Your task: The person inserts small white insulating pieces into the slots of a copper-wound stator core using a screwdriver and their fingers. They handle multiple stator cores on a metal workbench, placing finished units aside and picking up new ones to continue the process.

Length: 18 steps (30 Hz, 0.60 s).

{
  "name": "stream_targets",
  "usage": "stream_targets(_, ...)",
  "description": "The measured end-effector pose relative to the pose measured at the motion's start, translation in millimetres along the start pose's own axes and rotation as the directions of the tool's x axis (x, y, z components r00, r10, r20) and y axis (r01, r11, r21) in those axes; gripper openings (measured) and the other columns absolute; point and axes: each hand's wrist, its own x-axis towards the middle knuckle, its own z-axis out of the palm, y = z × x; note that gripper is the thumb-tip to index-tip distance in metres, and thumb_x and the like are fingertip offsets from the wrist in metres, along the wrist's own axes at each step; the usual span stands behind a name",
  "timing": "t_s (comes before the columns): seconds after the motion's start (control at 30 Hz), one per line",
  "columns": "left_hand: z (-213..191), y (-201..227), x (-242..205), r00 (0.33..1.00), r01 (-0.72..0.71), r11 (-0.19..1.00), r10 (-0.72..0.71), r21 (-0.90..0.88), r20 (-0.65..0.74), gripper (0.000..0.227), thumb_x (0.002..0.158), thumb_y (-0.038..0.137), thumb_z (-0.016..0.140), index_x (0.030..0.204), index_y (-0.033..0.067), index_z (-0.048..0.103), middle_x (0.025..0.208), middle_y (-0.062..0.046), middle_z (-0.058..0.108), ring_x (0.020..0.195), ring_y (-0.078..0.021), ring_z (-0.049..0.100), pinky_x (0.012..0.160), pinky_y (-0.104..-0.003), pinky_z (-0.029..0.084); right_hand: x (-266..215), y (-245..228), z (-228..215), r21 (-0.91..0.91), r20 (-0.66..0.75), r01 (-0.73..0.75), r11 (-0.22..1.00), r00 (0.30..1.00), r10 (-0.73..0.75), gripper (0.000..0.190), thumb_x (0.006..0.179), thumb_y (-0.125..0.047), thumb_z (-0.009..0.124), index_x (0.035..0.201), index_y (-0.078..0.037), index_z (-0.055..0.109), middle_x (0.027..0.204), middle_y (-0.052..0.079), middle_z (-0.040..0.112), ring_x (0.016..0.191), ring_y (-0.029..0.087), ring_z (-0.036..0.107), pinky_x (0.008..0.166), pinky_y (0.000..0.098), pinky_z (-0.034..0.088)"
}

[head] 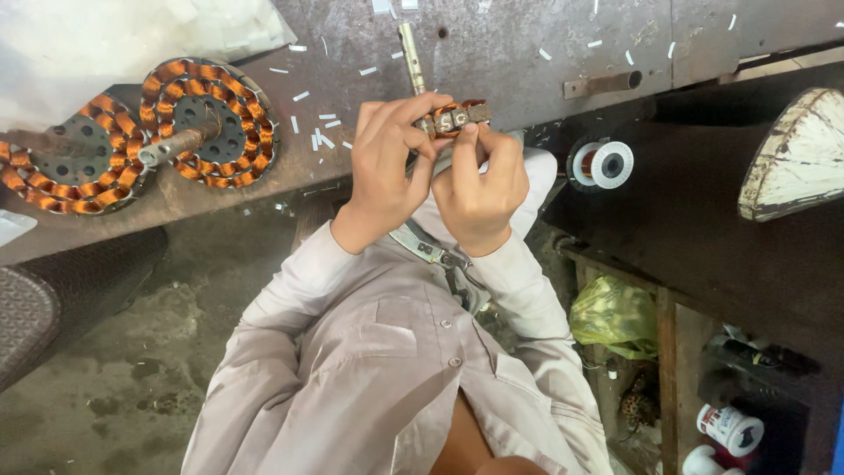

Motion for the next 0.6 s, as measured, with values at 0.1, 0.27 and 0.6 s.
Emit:
stream_targets(0.1,4.4,1.2,-0.5,1.000,-0.008,0.999,0.008,0.039,-0.008,0.031,0.090,-0.005,0.077,0.093,0.0079,0.049,0.129,-0.013,0.067,0.111,-0.0303,0.067,0.095,-0.042,0.044,2.2,-4.5,1.1,-0.068,0.022,-0.024,0.997,0.999,0.025,0.035,0.075,0.010,0.069,0.110,0.010,0.065,0.098,0.017,0.060,0.077,0.032,0.060,0.063,0.0413,0.049)
stream_targets(0.27,-3.5,-3.7,-0.8,0.998,-0.017,0.999,0.015,0.028,0.061,0.029,0.085,-0.013,0.068,0.099,0.0065,0.052,0.134,-0.015,0.066,0.116,-0.0335,0.067,0.100,-0.044,0.045,2.8,-3.0,6.5,-0.197,0.049,0.100,0.975,0.995,-0.093,0.029,0.085,0.004,0.074,0.111,0.012,0.063,0.097,0.019,0.058,0.079,0.032,0.061,0.063,0.0406,0.050)
stream_targets(0.6,-17.0,-0.3,8.1,0.988,0.081,0.996,-0.076,-0.037,0.132,0.032,0.095,-0.001,0.077,0.119,0.0047,0.057,0.135,-0.014,0.066,0.120,-0.0338,0.063,0.105,-0.042,0.046,9.8,17.1,-18.8,0.202,0.107,0.025,0.979,0.993,-0.047,0.038,0.082,0.020,0.064,0.118,0.009,0.067,0.109,0.020,0.066,0.099,0.036,0.070,0.085,0.0412,0.060)
